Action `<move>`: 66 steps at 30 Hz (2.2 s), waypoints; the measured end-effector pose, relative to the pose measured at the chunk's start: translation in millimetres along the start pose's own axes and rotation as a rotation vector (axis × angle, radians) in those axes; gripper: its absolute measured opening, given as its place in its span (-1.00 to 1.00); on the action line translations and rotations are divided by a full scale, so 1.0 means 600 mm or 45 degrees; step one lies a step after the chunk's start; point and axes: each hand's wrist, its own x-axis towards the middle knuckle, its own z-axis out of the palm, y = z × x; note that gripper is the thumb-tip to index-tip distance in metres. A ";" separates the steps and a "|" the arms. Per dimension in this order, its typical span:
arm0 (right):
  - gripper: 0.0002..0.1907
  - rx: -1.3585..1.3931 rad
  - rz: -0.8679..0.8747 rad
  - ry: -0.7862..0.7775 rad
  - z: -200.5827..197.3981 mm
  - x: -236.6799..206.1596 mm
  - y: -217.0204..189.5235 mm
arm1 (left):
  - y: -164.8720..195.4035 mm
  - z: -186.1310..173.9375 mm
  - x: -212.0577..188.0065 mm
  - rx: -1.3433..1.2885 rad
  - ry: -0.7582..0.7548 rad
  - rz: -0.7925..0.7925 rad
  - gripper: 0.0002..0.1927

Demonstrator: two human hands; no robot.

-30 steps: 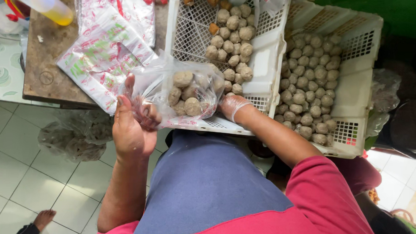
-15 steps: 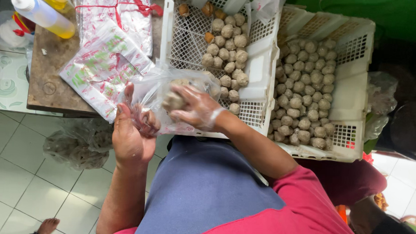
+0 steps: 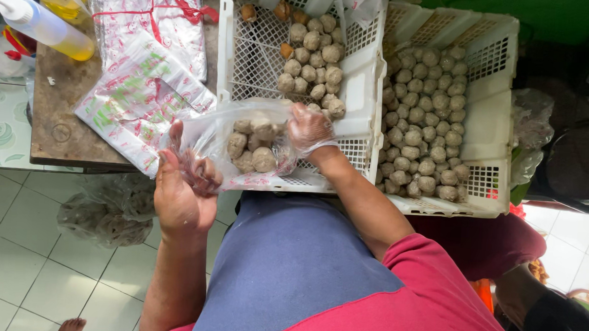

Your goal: The person picks meatballs by hand from stacked plastic crates and places them into a clear plastic bag, opening and holding the bag with the other hand. They fill several bags one after another and set filled bags aside on the table.

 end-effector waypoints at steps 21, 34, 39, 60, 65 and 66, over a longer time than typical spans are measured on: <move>-0.78 1.737 0.758 0.072 -0.293 0.164 0.021 | 0.112 0.204 0.069 0.052 -0.344 0.195 -0.84; -0.78 1.179 0.528 -0.119 -0.393 0.062 0.060 | 0.081 0.208 0.042 0.150 -0.177 0.020 -0.62; -0.81 0.970 0.196 -0.051 -0.258 -0.071 0.063 | -0.009 0.125 0.020 0.220 0.179 0.142 -0.71; -0.13 -0.131 1.136 -0.317 0.009 0.224 0.123 | -0.027 -0.012 -0.004 1.368 -0.505 0.278 -0.85; -0.08 -0.066 1.010 -0.654 0.022 0.232 0.020 | -0.026 -0.021 -0.002 1.347 -0.503 0.292 -0.80; -0.07 -0.037 0.827 -0.675 0.026 0.222 0.004 | -0.027 -0.023 -0.001 1.342 -0.501 0.288 -0.78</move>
